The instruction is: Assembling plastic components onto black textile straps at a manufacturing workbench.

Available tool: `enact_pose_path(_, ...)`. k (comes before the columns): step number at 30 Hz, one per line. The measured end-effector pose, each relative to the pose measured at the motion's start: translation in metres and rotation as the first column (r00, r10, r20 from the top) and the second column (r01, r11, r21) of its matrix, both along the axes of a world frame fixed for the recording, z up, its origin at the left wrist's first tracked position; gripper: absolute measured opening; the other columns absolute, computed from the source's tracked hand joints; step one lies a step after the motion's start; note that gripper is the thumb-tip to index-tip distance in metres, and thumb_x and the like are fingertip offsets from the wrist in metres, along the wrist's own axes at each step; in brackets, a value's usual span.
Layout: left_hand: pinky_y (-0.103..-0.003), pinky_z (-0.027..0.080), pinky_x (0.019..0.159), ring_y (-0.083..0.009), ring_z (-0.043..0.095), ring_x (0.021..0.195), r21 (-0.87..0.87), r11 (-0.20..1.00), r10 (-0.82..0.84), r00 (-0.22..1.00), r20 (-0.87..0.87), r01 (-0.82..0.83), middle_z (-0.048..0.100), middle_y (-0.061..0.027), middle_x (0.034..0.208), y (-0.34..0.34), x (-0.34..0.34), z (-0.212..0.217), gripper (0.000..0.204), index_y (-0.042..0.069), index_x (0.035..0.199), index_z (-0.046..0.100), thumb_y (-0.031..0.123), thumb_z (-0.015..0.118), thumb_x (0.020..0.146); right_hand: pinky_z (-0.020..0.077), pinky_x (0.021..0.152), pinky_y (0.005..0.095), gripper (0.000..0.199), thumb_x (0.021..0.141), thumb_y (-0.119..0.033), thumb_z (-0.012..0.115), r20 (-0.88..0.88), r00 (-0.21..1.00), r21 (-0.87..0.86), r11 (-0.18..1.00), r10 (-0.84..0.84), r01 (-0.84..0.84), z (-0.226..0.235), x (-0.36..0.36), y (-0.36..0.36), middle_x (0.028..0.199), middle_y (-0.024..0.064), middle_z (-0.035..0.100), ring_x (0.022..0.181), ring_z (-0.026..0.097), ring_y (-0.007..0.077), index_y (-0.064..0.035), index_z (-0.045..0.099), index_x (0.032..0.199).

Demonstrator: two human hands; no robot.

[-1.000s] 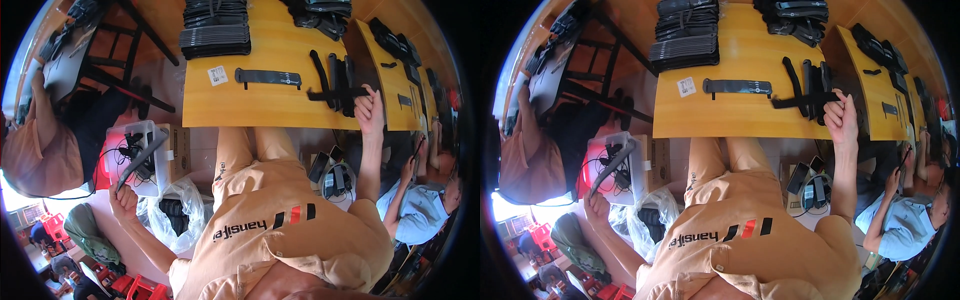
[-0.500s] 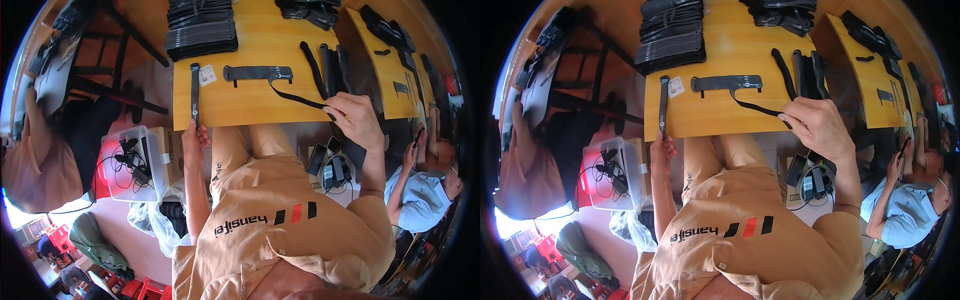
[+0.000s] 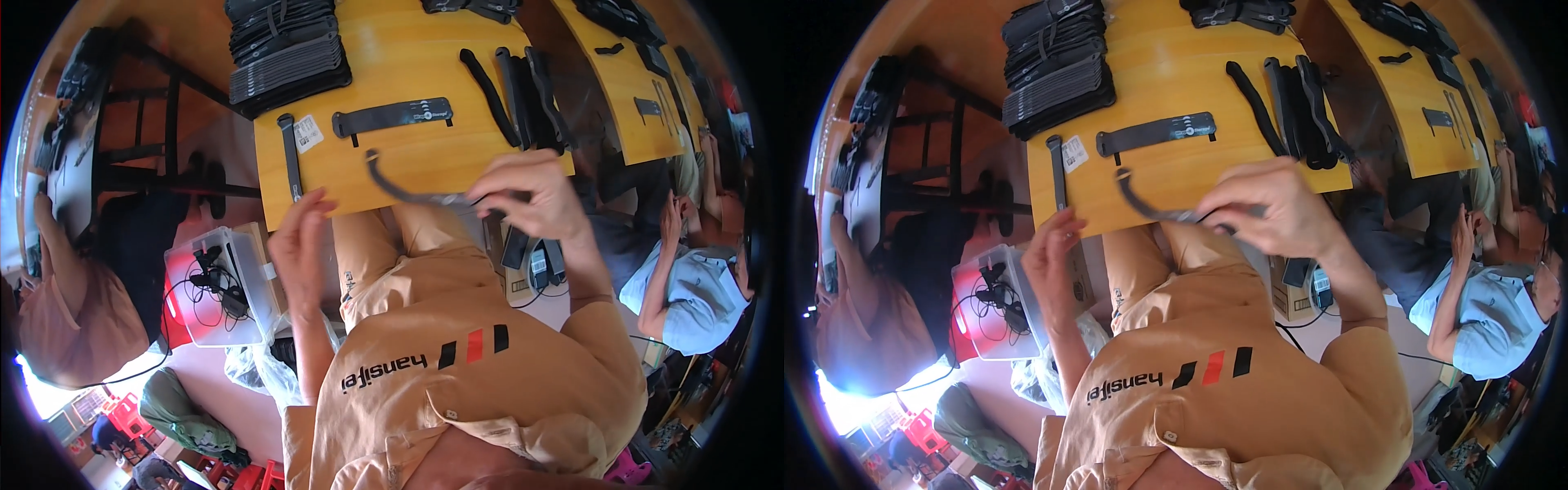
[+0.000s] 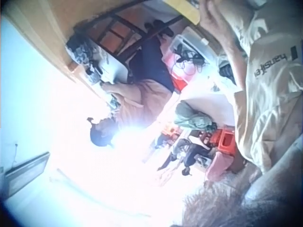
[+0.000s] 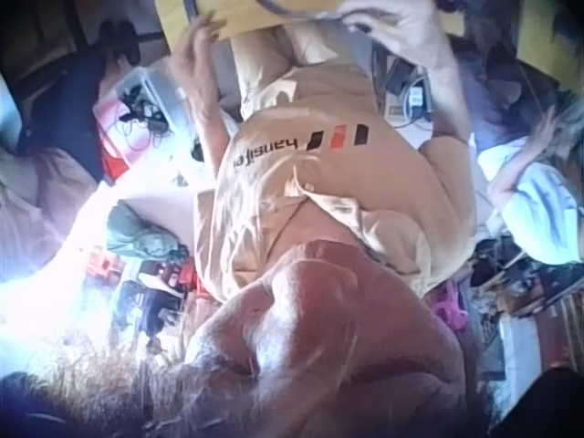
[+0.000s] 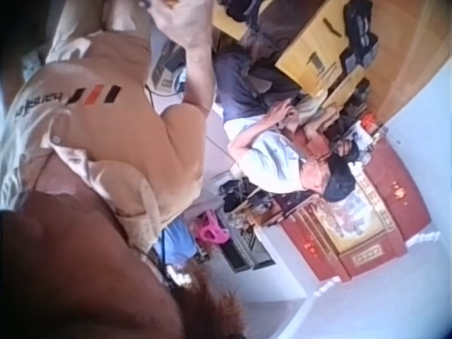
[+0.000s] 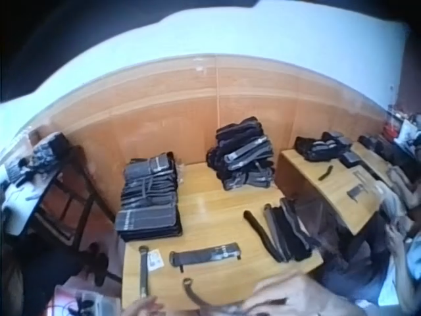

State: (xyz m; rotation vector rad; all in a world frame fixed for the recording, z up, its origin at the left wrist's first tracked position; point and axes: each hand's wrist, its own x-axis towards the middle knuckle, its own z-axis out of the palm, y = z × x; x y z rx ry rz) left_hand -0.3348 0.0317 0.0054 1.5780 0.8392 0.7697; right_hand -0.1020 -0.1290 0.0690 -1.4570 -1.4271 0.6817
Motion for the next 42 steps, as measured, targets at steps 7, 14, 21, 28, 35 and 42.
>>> enact_pose_path(7, -0.020, 0.039, 0.052, -0.0069, 0.050, 0.061, -0.491, 0.545, -0.677, 0.702, 0.221, 0.680, 0.055, -0.0014, 0.065, -0.026, 0.058, 0.012, 0.025, 0.002, 0.102, 0.059, 0.022, 0.056, 0.088, 0.0478, 0.060, 0.0220, 0.012, 0.073, 0.007, 0.064, -0.296, 0.955, -0.135, 0.988, 0.025, -0.068, -0.023, -0.013, 0.011, 0.078, 0.0081, 0.062, 0.068, 0.060, 0.0110, 0.0035, 0.062, 0.085)
enact_pose_path(14, -0.019, 0.039, 0.052, -0.0041, 0.048, 0.059, -0.471, 0.570, -0.768, 0.640, -0.015, 0.673, 0.053, 0.0016, 0.064, 0.021, 0.037, -0.024, 0.016, -0.001, 0.088, 0.062, 0.015, 0.057, 0.088, 0.0493, 0.063, 0.0202, 0.016, 0.076, 0.012, 0.058, -0.534, 0.786, -0.336, 0.931, -0.311, 0.140, -0.065, 0.009, 0.004, 0.077, 0.0087, 0.062, 0.069, 0.061, 0.0108, 0.0071, 0.061, 0.090)
enact_pose_path(21, -0.021, 0.045, 0.060, -0.0063, 0.053, 0.064, -0.414, 0.754, -0.588, 0.805, -0.081, 0.509, 0.056, -0.0006, 0.069, 0.062, 0.037, -0.052, 0.015, -0.002, 0.085, 0.061, 0.012, 0.055, 0.088, 0.0490, 0.059, 0.0195, 0.018, 0.077, 0.010, 0.053, -0.479, 0.731, -0.369, 0.867, -0.486, 0.335, -0.105, 0.034, 0.016, 0.076, 0.0078, 0.063, 0.065, 0.060, 0.0096, 0.0048, 0.063, 0.090)
enact_pose_path(28, -0.019, 0.045, 0.051, -0.0072, 0.054, 0.055, -0.367, 0.917, -0.183, 0.982, -0.047, 0.154, 0.060, -0.0023, 0.068, 0.073, 0.066, -0.080, 0.010, -0.001, 0.085, 0.062, 0.008, 0.065, 0.081, 0.0436, 0.051, 0.0174, 0.011, 0.080, 0.000, 0.058, -0.498, 0.643, -0.365, 0.813, -0.582, 0.454, -0.135, 0.041, 0.038, 0.077, 0.0044, 0.063, 0.062, 0.057, 0.0065, 0.0007, 0.064, 0.090)
enact_pose_path(35, -0.018, 0.042, 0.049, -0.0051, 0.050, 0.053, -0.320, 0.947, -0.011, 0.999, -0.042, -0.003, 0.057, -0.0001, 0.065, 0.076, 0.078, -0.096, 0.013, -0.001, 0.081, 0.062, 0.011, 0.067, 0.080, 0.0400, 0.050, 0.0169, 0.008, 0.078, -0.001, 0.064, -0.454, 0.623, -0.305, 0.768, -0.637, 0.563, -0.163, 0.048, 0.058, 0.071, 0.0014, 0.062, 0.061, 0.054, 0.0042, -0.0004, 0.064, 0.087)
enact_pose_path(42, -0.018, 0.035, 0.048, -0.0033, 0.043, 0.053, -0.127, 0.989, 0.045, 0.974, -0.224, -0.075, 0.053, 0.0020, 0.061, 0.080, 0.089, -0.099, 0.018, -0.003, 0.077, 0.061, 0.013, 0.071, 0.077, 0.0398, 0.051, 0.0166, 0.008, 0.076, 0.003, 0.065, -0.297, 0.641, -0.270, 0.706, -0.708, 0.655, -0.180, 0.052, 0.063, 0.068, 0.0000, 0.060, 0.057, 0.051, 0.0035, 0.0008, 0.064, 0.084)
